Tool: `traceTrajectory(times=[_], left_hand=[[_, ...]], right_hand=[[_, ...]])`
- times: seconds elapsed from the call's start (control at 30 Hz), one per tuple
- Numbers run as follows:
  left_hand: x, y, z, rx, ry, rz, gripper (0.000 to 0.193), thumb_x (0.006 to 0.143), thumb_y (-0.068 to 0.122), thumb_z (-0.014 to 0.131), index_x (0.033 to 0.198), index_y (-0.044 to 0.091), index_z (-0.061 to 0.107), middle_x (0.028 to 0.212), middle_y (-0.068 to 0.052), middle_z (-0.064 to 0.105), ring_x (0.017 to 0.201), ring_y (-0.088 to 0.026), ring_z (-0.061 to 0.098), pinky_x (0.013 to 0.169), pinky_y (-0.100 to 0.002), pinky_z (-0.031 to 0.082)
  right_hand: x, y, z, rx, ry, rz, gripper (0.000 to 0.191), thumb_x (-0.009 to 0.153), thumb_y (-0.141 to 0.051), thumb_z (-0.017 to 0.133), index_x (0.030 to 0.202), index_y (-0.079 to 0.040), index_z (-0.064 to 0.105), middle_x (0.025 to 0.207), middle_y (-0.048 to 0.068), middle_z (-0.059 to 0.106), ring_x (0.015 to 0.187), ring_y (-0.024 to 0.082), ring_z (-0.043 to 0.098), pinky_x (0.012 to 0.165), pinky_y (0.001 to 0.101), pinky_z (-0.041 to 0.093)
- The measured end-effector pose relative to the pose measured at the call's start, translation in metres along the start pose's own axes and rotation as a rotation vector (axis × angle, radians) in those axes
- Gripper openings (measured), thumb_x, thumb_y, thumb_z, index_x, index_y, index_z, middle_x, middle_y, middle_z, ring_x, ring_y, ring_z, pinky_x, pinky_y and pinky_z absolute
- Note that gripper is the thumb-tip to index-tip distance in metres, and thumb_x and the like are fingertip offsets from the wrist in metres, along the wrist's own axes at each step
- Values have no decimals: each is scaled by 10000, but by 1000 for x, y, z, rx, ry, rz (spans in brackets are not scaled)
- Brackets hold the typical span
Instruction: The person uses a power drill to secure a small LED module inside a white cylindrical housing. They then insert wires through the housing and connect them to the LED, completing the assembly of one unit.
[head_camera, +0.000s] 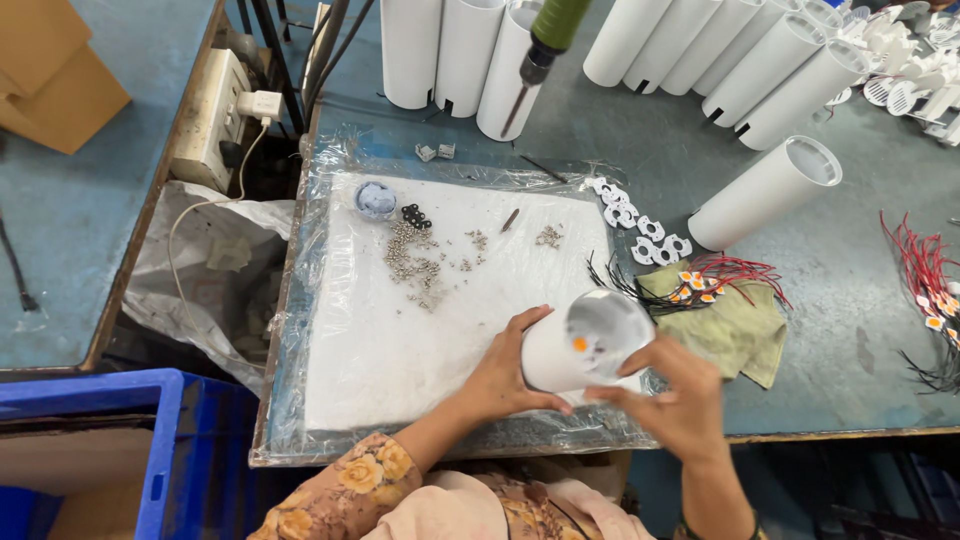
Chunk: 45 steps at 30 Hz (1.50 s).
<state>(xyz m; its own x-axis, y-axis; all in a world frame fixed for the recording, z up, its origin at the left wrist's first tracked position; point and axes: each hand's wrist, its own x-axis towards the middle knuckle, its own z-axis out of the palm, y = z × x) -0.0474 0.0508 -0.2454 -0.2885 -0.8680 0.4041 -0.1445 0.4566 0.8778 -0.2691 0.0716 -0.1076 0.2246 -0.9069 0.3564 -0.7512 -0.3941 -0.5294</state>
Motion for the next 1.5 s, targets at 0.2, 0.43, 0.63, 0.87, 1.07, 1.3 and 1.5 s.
traceTrajectory(times=[0.2,0.43,0.63,0.87,1.07,1.3,1.5], left_hand=[[-3,3,11,118,5,-158,1155,761,515,831,1606,15,224,1572,-223,413,1419,-424,410,1182,-500,351],[0,-1,16,530,-186,109,610,814,438,785,1296,102,622,1498,-148,495,1470,-358,357,1176,-525,236],[5,-2,9,380,-151,73,500,817,388,794,1219,115,673,1459,-127,550,1466,-353,384,1130,-513,287],[5,2,7,337,-131,86,503,786,353,821,1199,97,690,1450,-129,572,1450,-365,415,1127,-528,292],[6,5,5,332,-133,84,502,773,353,828,1182,96,691,1447,-134,564,1449,-369,418,1129,-531,296],[9,11,2,322,-161,45,500,769,353,822,1179,99,690,1443,-128,560,1437,-365,410,1103,-531,295],[11,8,4,340,-205,-6,473,769,340,814,1173,122,699,1428,-113,552,1432,-340,389,1096,-541,276]], right_hand=[[41,56,-33,495,332,217,281,792,81,808,977,-4,615,946,109,725,821,116,705,687,238,568],[191,109,-4,85,569,-104,341,909,-178,952,953,-1,663,741,-37,455,696,62,385,611,249,297],[314,97,47,160,556,-144,329,873,-266,939,1002,-20,762,834,19,730,711,96,642,661,291,529],[366,68,81,-16,505,49,300,858,-264,882,969,-24,740,785,115,714,702,208,685,668,362,533],[392,48,87,69,349,8,292,925,-230,811,1140,-64,705,916,159,761,765,239,711,699,401,568],[379,64,72,35,152,-249,546,907,-26,654,1432,7,507,1141,253,675,936,321,697,797,437,571],[276,115,67,723,161,193,320,976,-95,617,1289,-79,554,1004,75,757,859,153,770,706,264,619]])
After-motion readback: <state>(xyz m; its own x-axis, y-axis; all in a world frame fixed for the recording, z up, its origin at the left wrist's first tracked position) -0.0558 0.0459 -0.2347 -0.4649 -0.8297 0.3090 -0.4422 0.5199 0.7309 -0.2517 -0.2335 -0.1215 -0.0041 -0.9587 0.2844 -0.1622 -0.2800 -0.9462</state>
